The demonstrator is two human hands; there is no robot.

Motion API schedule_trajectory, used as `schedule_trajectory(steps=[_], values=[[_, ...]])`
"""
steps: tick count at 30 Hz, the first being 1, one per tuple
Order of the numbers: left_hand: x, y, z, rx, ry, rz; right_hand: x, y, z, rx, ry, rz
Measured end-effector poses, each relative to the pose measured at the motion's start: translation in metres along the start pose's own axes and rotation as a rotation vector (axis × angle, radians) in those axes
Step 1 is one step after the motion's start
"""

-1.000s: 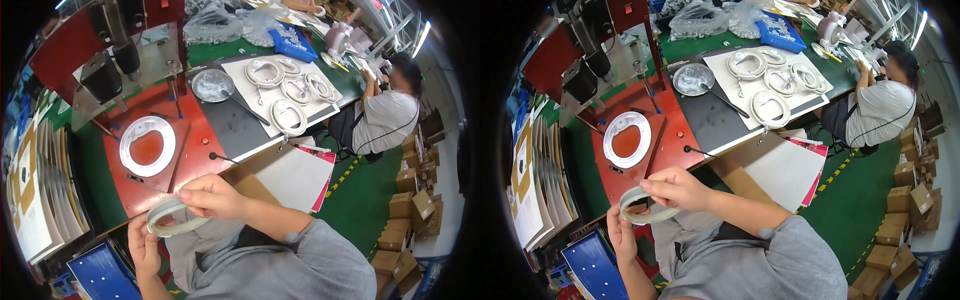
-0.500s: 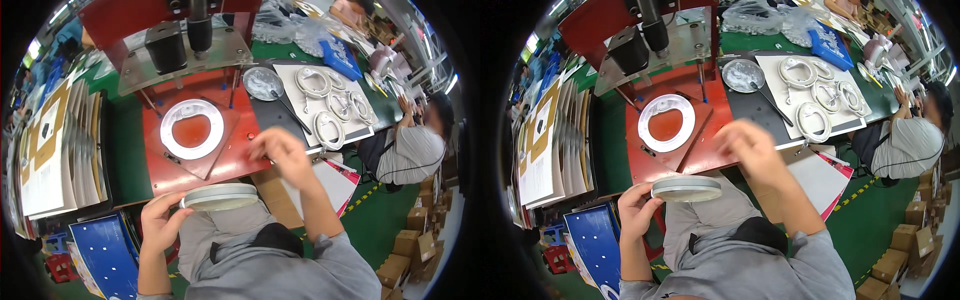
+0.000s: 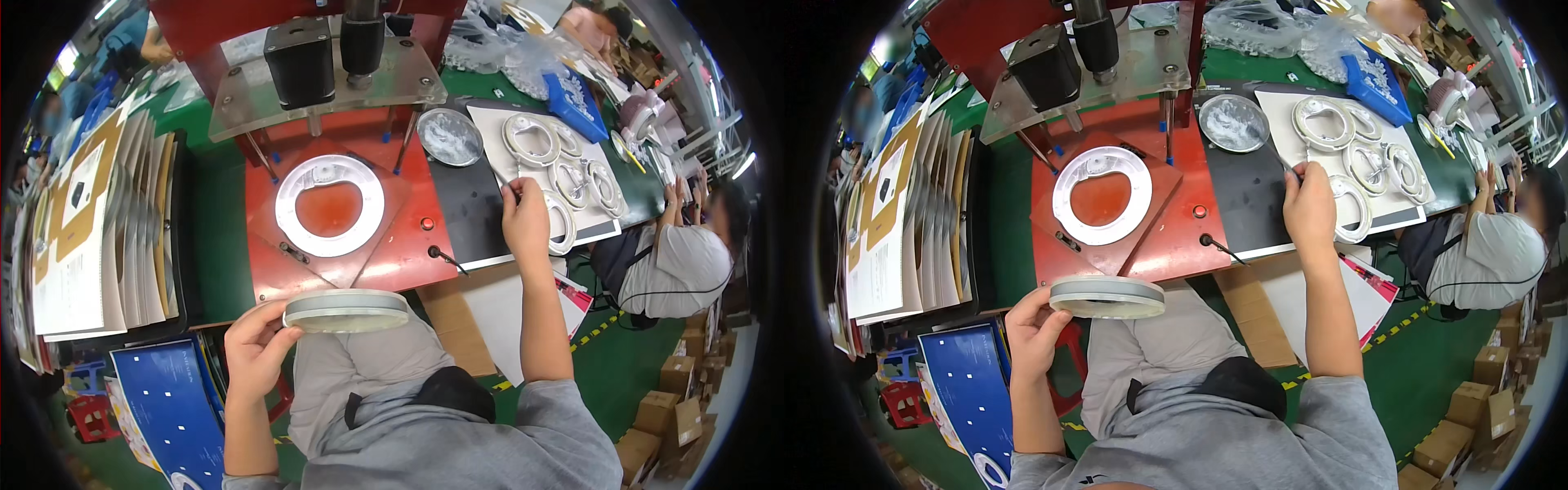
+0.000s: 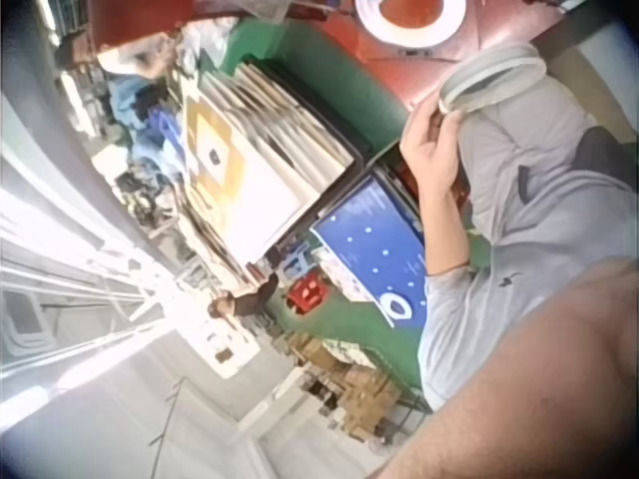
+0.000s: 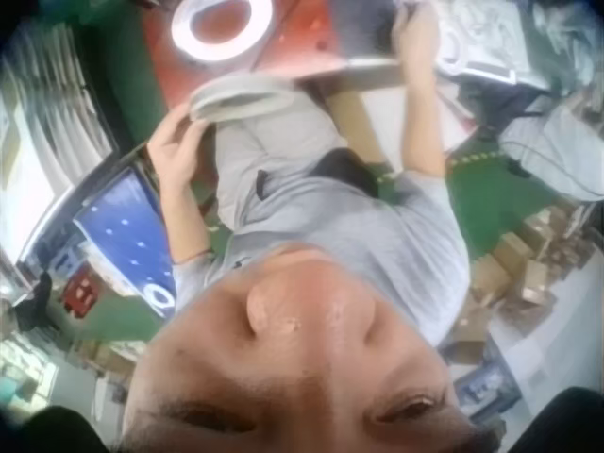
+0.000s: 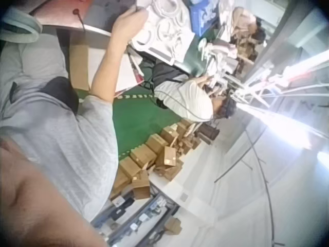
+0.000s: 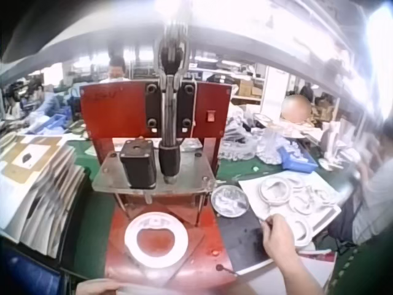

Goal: Assembling circular LED light components by applying adhesive paste with a brush and using a press machine to join parts.

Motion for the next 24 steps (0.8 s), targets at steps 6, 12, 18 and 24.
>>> schedule_trajectory(steps=[6,12,18,24], values=[[-0.004,-0.017,0.003,0.067,-0.009,0.045,0.009,0.020,0.034,-0.020,-0.033,0.119],[-0.001,-0.030,0.007,0.114,-0.029,0.108,0.018,0.012,0.041,-0.083,0.014,-0.005],[-0.006,-0.057,0.008,0.289,-0.034,0.341,-0.012,0.013,0.028,0.197,0.214,0.403],[0.001,-0.093,0.029,0.550,-0.010,0.518,-0.043,0.036,-0.015,0.346,0.529,0.915]])
Point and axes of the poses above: each hand's wrist, its own z-axis towards the middle knuckle, its own x-axis out of the palm, y = z × x, the point moved 5 cm from there along z, towards the middle knuckle, and after that the axes turned 6 degrees about x, right-handed, at the moved point
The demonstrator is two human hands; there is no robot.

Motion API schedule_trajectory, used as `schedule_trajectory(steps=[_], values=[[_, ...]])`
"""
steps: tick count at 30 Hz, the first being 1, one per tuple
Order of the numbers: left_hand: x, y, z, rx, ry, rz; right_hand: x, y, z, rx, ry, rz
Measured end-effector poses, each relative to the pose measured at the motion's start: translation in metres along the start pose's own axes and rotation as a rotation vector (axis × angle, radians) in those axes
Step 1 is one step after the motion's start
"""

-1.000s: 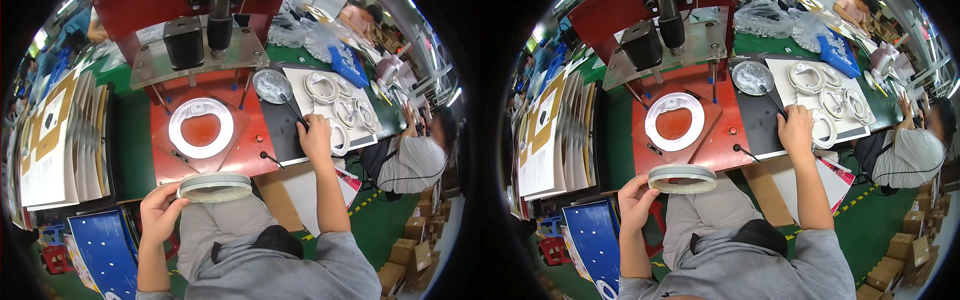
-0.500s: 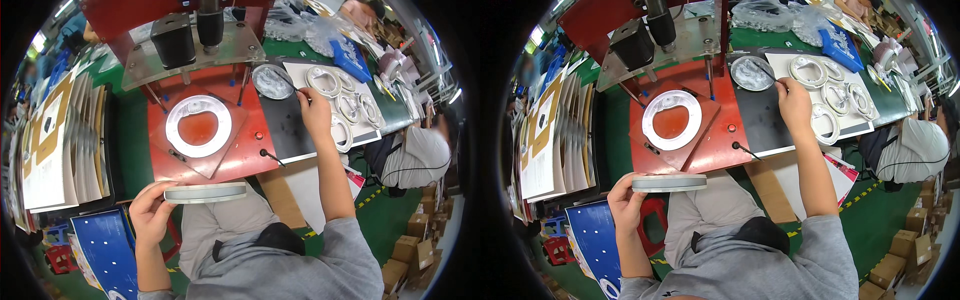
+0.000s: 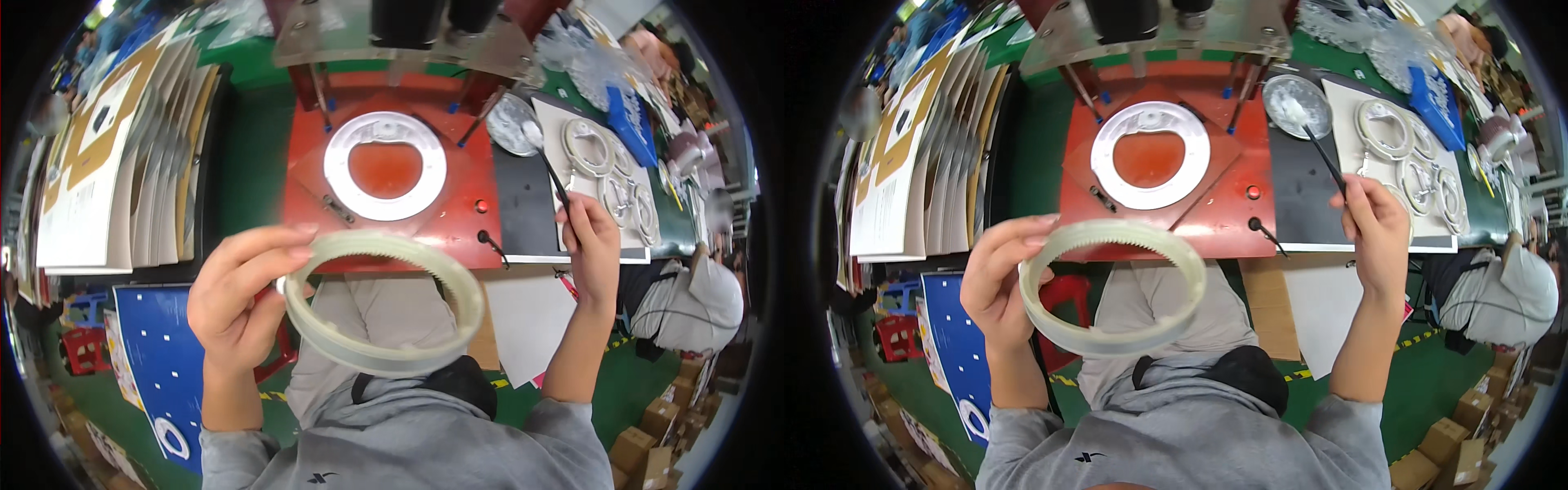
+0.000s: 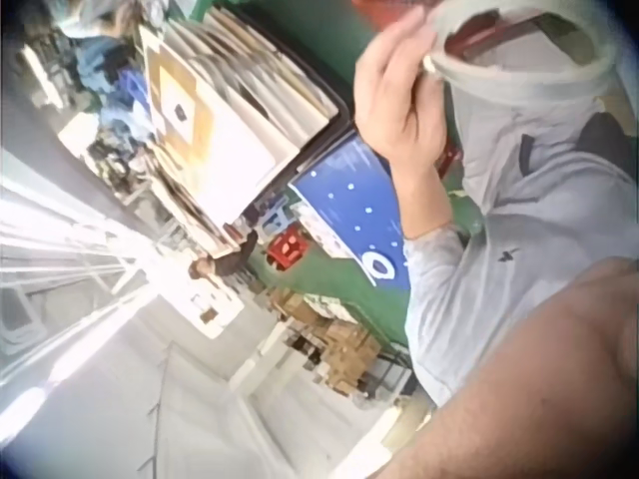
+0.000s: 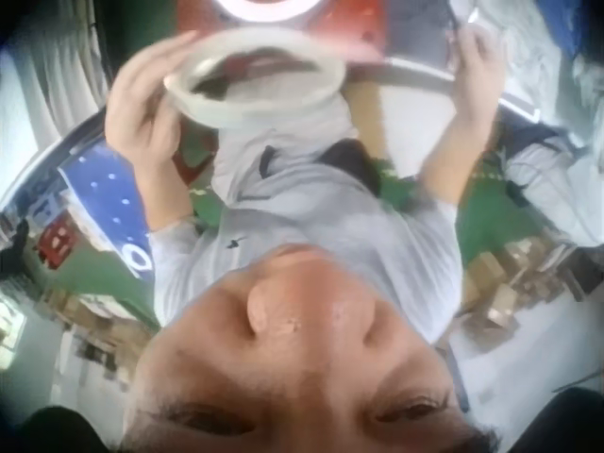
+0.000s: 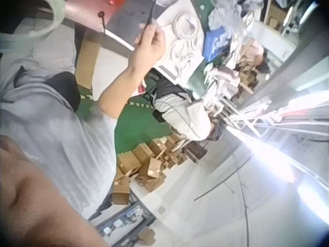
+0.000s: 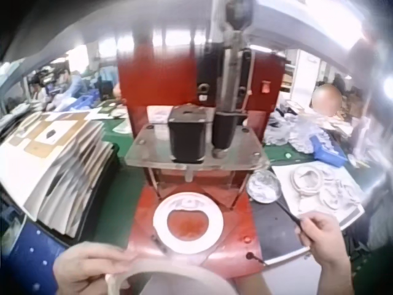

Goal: Assembling circular LED light components by applying adhesive paste with a brush and using a press machine to join parts.

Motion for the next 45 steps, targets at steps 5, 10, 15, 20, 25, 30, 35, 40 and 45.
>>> schedule_trajectory(steps=[5,10,15,20,25,30,35,40,45], values=[[0.006,-0.012,0.018,0.148,-0.019,0.007,0.033,0.016,-0.037,-0.066,0.221,0.101],[0.010,-0.009,0.011,0.176,-0.038,-0.079,0.067,0.052,-0.056,-0.301,0.322,-0.095],[0.007,-0.007,0.000,0.135,-0.056,-0.110,0.095,0.073,-0.058,-0.368,0.397,-0.245],[0.003,-0.007,-0.010,0.068,-0.095,-0.111,0.125,0.083,-0.059,-0.572,0.484,-0.353],[-0.010,-0.005,-0.019,0.073,-0.172,-0.086,0.131,0.106,-0.074,-0.772,0.373,-0.618],[-0.007,-0.025,-0.006,0.149,0.128,0.149,0.117,0.146,-0.095,-0.846,0.497,-1.071],[0.005,-0.046,-0.003,0.298,0.311,0.183,0.129,0.170,-0.111,-0.835,0.729,-1.321],[0.023,-0.064,-0.002,0.543,0.451,0.250,0.121,0.163,-0.092,-0.721,1.025,-1.140],[0.022,-0.076,-0.012,0.642,0.414,0.355,0.101,0.114,-0.058,-0.264,1.227,-0.689]])
Point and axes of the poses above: each hand's wrist, its own z-axis towards the middle knuckle, its own x-axis out of the palm, y = z × x, the point moved 5 cm from there along z, towards the middle knuckle, and after that the axes turned 6 degrees about x, right-handed, at the moved point
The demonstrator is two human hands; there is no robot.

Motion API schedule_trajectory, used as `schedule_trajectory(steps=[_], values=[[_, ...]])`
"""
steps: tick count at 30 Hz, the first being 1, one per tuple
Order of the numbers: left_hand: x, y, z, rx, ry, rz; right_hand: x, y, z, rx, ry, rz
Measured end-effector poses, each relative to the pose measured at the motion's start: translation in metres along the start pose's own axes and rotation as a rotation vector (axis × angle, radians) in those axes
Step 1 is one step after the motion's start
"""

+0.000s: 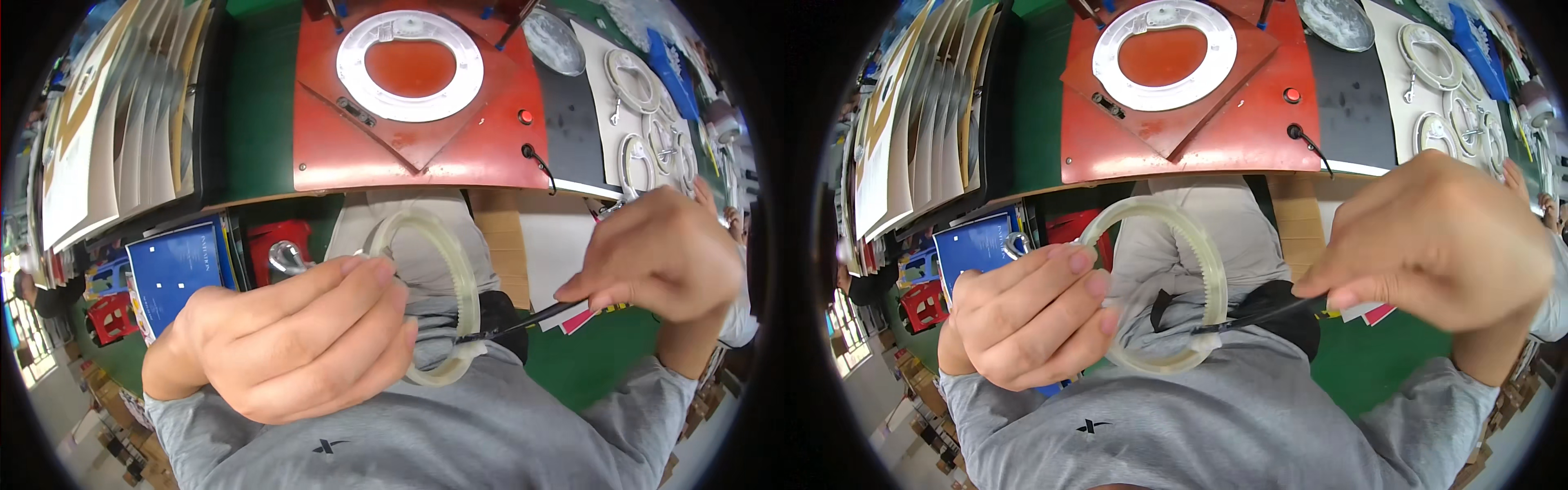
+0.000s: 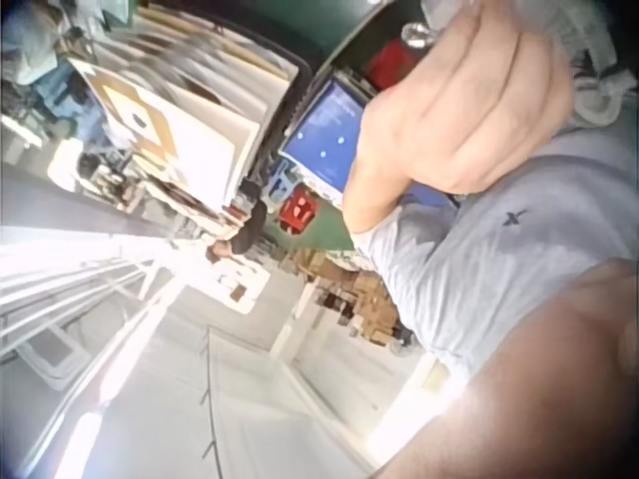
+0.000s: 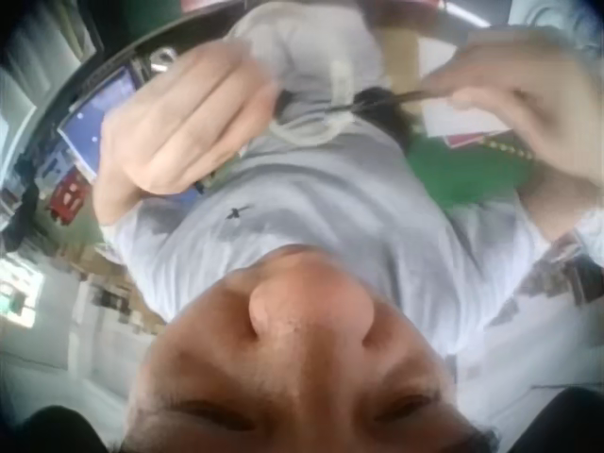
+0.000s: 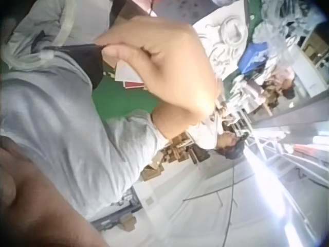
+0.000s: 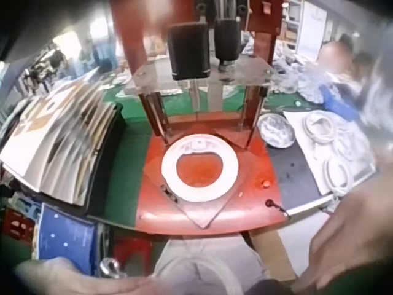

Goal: Assembling circular LED light components by applying adhesive paste with a brush and using a press machine to join parts.

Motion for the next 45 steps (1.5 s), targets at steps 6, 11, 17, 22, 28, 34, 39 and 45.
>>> schedule_trajectory(steps=[6,11,17,22,28,34,39,45], values=[[-0.010,0.028,-0.016,-0.141,0.036,-0.006,0.018,-0.104,-0.048,0.203,-0.689,0.918],[-0.015,0.034,-0.038,-0.418,-0.062,-0.003,0.021,-0.179,-0.053,0.387,-1.418,0.305],[-0.002,0.045,-0.055,-0.646,-0.140,-0.152,0.022,-0.212,-0.029,0.486,-1.547,-0.168],[0.002,0.045,-0.071,-0.808,-0.208,-0.243,0.028,-0.204,-0.030,0.511,-1.500,-0.319],[0.020,0.057,-0.077,-1.065,-0.387,-0.539,0.025,-0.108,-0.006,0.177,-1.619,-0.264],[0.069,0.086,-0.050,-1.176,-0.662,-0.759,0.048,0.000,0.060,-0.290,-1.229,-0.330],[0.097,0.099,-0.028,-1.169,-0.768,-0.774,0.046,-0.003,0.103,-0.127,-1.083,-0.408],[0.103,0.114,-0.017,-1.202,-0.810,-0.680,0.023,-0.012,0.114,-0.102,-1.035,-0.445]])
Point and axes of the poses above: each hand's wrist, its own z-axis towards the middle knuckle, its own x-axis out of the palm, y = z × x, the point moved 5 cm from there along z, towards the middle knuckle, and after that the axes turned 6 degrees about x, right-handed, at the moved point
